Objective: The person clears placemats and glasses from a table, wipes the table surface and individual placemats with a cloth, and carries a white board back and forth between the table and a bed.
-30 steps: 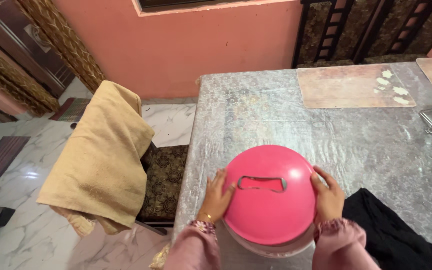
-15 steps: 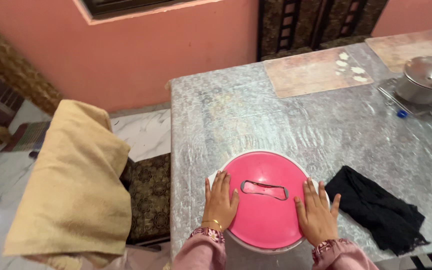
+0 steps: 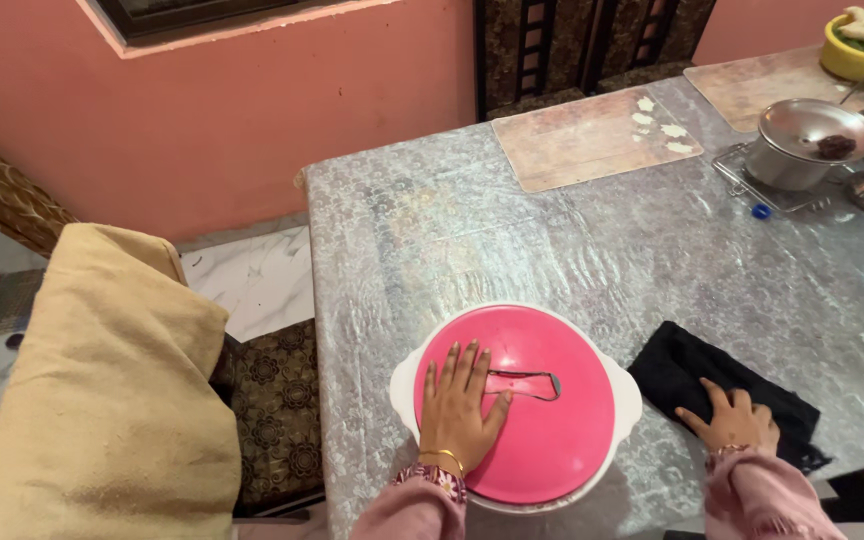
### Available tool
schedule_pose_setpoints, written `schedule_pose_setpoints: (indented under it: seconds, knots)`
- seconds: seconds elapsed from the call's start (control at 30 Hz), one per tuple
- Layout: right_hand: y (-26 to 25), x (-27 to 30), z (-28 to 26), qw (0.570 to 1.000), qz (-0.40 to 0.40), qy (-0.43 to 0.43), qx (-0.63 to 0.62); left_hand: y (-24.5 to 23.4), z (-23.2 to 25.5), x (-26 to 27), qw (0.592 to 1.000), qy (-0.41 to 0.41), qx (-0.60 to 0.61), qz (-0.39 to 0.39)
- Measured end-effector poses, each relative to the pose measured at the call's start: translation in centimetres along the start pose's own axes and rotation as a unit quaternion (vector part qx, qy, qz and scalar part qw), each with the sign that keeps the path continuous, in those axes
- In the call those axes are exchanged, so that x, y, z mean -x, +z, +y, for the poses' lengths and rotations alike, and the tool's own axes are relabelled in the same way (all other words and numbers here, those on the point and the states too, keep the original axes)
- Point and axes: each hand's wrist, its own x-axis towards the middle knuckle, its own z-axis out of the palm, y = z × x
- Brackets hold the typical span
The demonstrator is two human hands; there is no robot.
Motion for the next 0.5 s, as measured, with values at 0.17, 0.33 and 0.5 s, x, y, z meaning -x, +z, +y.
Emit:
schedule_pose_setpoints:
  seconds: [0.17, 0.33, 0.5]
  knots:
    - [0.5, -3.3, -0.4, 0.990, 0.066, -0.092, -0.078, 1.1, -1.1, -0.3, 1.000, -0.005, 0.008, -0.009]
    - [-5.8, -2.0, -2.6, 0.874, 0.165, -0.152, -0.432, 1.9, -3.4, -0.2, 0.970, -0.077, 0.230, 0.031]
    - [-14.4, 8.9, -12.8, 0.802, 0.060, -0.428, -0.414, 1.3, -3.6, 0.5, 0.905, -0.173, 0.381, 0.082]
